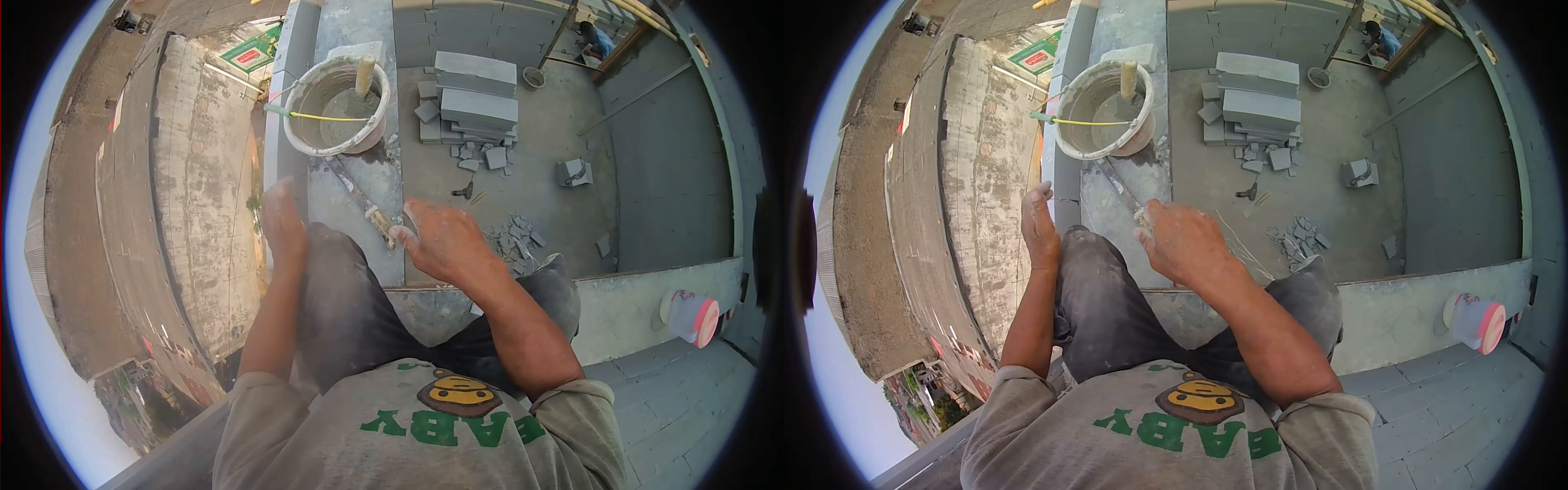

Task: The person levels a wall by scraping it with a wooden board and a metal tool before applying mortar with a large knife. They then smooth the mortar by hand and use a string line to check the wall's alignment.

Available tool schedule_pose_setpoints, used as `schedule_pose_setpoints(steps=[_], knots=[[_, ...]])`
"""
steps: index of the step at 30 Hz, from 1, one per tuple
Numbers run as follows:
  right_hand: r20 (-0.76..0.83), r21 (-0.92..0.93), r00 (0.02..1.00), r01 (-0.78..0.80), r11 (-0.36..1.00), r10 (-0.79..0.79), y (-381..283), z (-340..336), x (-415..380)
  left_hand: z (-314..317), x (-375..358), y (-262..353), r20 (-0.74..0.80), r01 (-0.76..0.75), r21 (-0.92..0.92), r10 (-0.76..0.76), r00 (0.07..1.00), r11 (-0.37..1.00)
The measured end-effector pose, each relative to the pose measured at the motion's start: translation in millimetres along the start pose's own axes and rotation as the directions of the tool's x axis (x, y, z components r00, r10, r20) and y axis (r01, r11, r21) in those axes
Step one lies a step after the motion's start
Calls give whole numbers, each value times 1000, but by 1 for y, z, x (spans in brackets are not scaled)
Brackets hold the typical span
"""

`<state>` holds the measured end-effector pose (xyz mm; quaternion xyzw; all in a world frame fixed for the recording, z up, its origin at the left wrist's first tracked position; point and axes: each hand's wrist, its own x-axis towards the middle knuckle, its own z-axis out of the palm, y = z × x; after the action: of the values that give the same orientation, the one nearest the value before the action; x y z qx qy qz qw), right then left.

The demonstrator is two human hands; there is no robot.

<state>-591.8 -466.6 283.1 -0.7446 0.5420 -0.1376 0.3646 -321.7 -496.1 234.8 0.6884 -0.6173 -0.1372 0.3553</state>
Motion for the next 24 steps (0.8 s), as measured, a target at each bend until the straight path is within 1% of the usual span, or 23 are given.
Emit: schedule_pose_setpoints(steps=[1,2,3,4,6,8,10,12,13,14,15,16,18,20,22,23,24], knots=[[-23,-12,999,-30,999,30,2,1,0,-1,-10,3,-42,11,-46,-13,999,999],[-44,7,999,9,1000,-8,3,3,0,-1,-16,4,-84,27,-86,-34,996,996],[-61,30,997,52,998,-50,4,5,-2,1,-17,5,-66,18,-100,-24,998,995],[-70,28,997,36,999,-34,5,4,-3,2,-17,5,-77,22,-95,-30,997,995],[-68,27,996,53,998,-51,5,4,-4,8,-7,1,-94,29,-89,-37,995,996],[-60,20,996,61,998,-60,4,2,-5,25,21,-14,-29,-56,33,56,998,998],[-50,24,996,73,997,-72,4,4,-6,44,38,-19,69,-206,124,199,978,971],[-66,10,996,57,998,-56,8,5,-7,64,47,-21,92,-268,219,253,963,938],[-63,12,996,70,997,-69,8,3,-6,72,50,-17,90,-316,234,303,949,920],[-19,11,999,28,1000,-28,9,-1,-4,79,51,-11,86,-362,248,351,932,899],[22,2,1000,-10,1000,10,9,-7,-2,86,53,-4,120,-342,174,325,938,923],[17,-7,1000,13,1000,-13,13,-10,2,91,56,6,151,-322,99,306,940,942],[-116,23,986,-114,993,116,23,-9,10,101,56,37,142,-270,-44,274,951,962],[-342,32,936,-79,996,85,37,-14,17,108,56,71,148,-132,-182,160,976,974],[-421,138,897,-82,987,133,56,-21,27,117,55,92,282,20,-326,77,956,945],[-430,123,897,-56,991,104,54,-28,28,121,52,100,382,56,-350,88,920,935],[-425,244,881,-108,964,207,51,-33,25,123,47,106,479,87,-373,111,871,924]])
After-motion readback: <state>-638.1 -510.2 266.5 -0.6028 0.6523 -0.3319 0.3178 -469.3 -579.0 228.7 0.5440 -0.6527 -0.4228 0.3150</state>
